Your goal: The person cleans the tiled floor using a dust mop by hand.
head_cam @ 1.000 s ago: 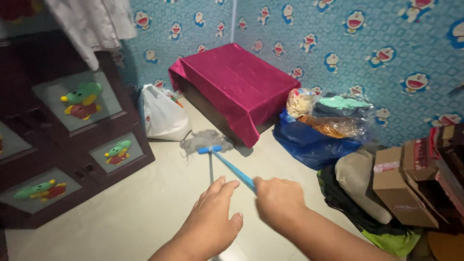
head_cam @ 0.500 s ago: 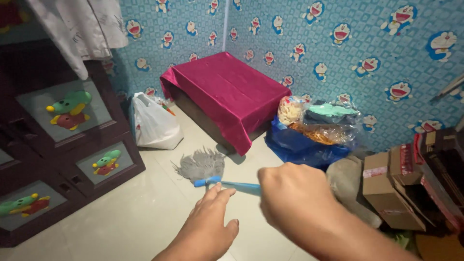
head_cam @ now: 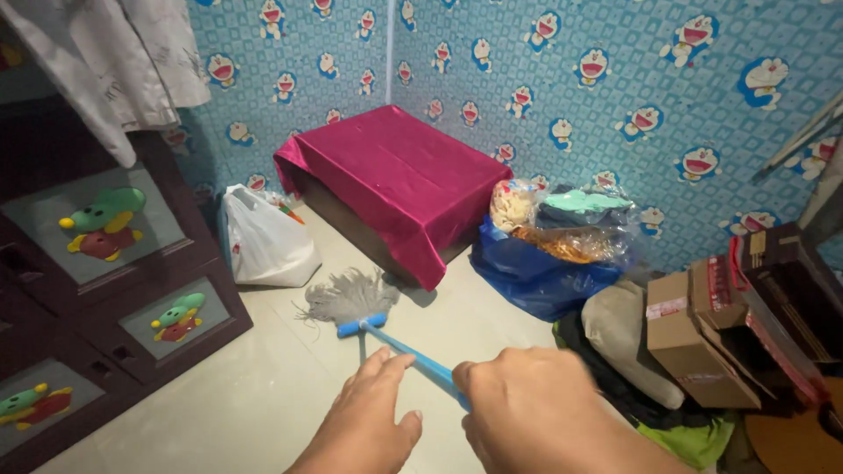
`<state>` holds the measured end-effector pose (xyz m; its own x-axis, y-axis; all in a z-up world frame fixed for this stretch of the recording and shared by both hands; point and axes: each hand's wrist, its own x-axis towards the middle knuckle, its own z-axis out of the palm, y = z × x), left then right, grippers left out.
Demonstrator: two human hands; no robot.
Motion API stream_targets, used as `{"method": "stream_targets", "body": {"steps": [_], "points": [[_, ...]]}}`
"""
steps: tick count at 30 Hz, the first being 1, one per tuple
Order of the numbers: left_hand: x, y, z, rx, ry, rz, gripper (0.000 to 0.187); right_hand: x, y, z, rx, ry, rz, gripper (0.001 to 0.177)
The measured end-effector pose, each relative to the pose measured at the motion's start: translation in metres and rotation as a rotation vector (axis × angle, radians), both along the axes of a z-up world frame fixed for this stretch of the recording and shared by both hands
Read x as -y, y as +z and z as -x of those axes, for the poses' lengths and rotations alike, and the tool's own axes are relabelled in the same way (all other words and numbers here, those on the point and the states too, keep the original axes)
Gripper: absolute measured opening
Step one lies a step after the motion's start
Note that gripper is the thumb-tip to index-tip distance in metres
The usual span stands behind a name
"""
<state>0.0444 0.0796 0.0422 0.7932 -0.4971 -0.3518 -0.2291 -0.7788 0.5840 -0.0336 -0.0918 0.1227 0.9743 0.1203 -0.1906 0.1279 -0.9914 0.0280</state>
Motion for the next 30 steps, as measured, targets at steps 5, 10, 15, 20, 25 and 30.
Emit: {"method": "stream_targets", "body": {"steps": [5,10,15,20,25,30], "points": [[0.002,-0.006,0.004,0.012,-0.022,0.031,0.077,-0.014,0.027,0.002,0.016,-0.087,-0.001,0.026],[0.002,-0.001,0.004,-0.048,-0.002,-0.013,0.074,-0.019,-0.034,-0.010,0.076,-0.180,0.017,0.024],[-0.003,0.001,0.010,-0.007,0.010,0.019,0.076,0.003,-0.110,-0.026,0.089,-0.151,-0.100,0.042],[-0.019,-0.005,0.005,0.047,0.008,0.066,0.075,0.014,-0.084,-0.039,0.022,-0.207,-0.046,0.028],[-0.016,0.005,-0.012,0.078,0.047,0.059,0.073,-0.009,0.034,-0.031,0.088,-0.067,0.000,0.019],[-0.006,-0.001,-0.015,0.207,0.010,0.215,0.071,-0.030,0.072,-0.018,0.173,-0.147,0.063,0.016]]}}
